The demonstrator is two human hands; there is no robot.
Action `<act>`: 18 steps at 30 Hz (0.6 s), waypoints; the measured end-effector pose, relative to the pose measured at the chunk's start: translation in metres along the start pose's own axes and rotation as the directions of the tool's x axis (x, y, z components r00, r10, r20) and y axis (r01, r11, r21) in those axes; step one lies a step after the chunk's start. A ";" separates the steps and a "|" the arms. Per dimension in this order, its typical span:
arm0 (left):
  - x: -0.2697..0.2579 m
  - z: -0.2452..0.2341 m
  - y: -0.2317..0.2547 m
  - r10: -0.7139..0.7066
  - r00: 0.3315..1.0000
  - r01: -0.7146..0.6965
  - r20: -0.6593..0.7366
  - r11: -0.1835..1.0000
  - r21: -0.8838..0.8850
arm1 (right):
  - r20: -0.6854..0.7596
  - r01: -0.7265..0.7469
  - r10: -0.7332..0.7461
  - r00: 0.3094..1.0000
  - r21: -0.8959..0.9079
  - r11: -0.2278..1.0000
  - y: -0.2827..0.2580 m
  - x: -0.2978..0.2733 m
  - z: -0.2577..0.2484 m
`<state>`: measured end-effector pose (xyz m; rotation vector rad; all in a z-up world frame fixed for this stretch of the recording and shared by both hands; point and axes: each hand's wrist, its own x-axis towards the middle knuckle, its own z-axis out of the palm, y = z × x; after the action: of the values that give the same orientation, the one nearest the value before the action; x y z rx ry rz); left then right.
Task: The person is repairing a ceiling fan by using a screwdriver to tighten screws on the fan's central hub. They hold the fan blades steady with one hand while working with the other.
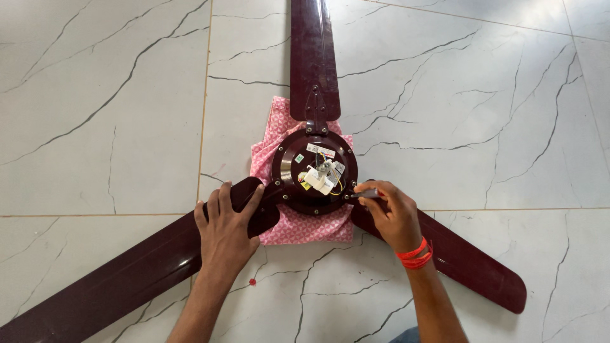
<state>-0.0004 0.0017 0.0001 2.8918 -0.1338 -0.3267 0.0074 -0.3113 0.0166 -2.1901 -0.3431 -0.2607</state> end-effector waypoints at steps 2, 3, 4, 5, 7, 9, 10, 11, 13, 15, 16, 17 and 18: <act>-0.001 0.000 0.000 0.008 1.000 -0.007 -0.014 1.000 0.007 | -0.055 0.078 -0.083 0.995 -0.093 0.993 0.003 0.000 0.004; -0.001 0.000 0.000 0.011 1.000 -0.011 -0.021 1.000 0.011 | -0.079 0.115 -0.127 0.989 -0.140 0.983 0.005 0.000 0.007; -0.001 0.000 0.000 0.006 1.000 -0.006 -0.011 1.000 0.007 | -0.097 0.113 -0.129 0.987 -0.157 0.981 0.006 -0.001 0.009; -0.001 0.000 -0.001 0.000 1.000 0.000 0.000 1.000 0.003 | -0.114 0.112 -0.132 0.985 -0.173 0.979 0.008 -0.002 0.012; -0.001 0.002 -0.001 0.003 1.000 -0.003 0.000 1.000 0.003 | -0.143 0.113 -0.146 0.979 -0.221 0.969 0.012 -0.005 0.014; -0.001 0.002 -0.001 0.015 1.000 -0.014 -0.021 1.000 0.018 | -0.167 0.120 -0.170 0.971 -0.277 0.953 0.015 -0.005 0.018; -0.002 0.002 -0.001 0.012 1.000 -0.011 -0.019 1.000 0.010 | -0.195 0.068 -0.124 0.973 -0.271 0.960 0.015 -0.006 0.021; -0.002 0.002 -0.002 0.008 1.000 -0.008 -0.017 1.000 0.002 | -0.223 0.016 -0.077 0.972 -0.264 0.964 0.016 -0.007 0.024; -0.001 0.002 -0.001 0.011 1.000 -0.011 -0.017 1.000 -0.004 | -0.237 0.030 -0.093 0.967 -0.259 0.965 0.016 -0.007 0.026; -0.001 0.002 -0.001 0.012 1.000 -0.012 -0.023 1.000 -0.001 | -0.204 0.167 -0.222 0.953 -0.258 0.952 0.017 -0.007 0.027; -0.002 0.001 -0.001 0.011 1.000 -0.011 -0.021 1.000 -0.009 | -0.191 0.177 -0.227 0.955 -0.246 0.953 0.018 -0.008 0.027; -0.002 0.001 -0.002 0.009 1.000 -0.009 -0.019 1.000 -0.017 | -0.178 0.187 -0.231 0.956 -0.233 0.954 0.019 -0.009 0.026; -0.002 0.001 -0.002 0.008 1.000 -0.008 -0.021 1.000 -0.024 | -0.167 0.199 -0.238 0.957 -0.221 0.955 0.021 -0.009 0.025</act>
<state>-0.0022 0.0037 -0.0011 2.8688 -0.1369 -0.2948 0.0071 -0.3045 -0.0166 -2.3019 -0.4694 -0.6515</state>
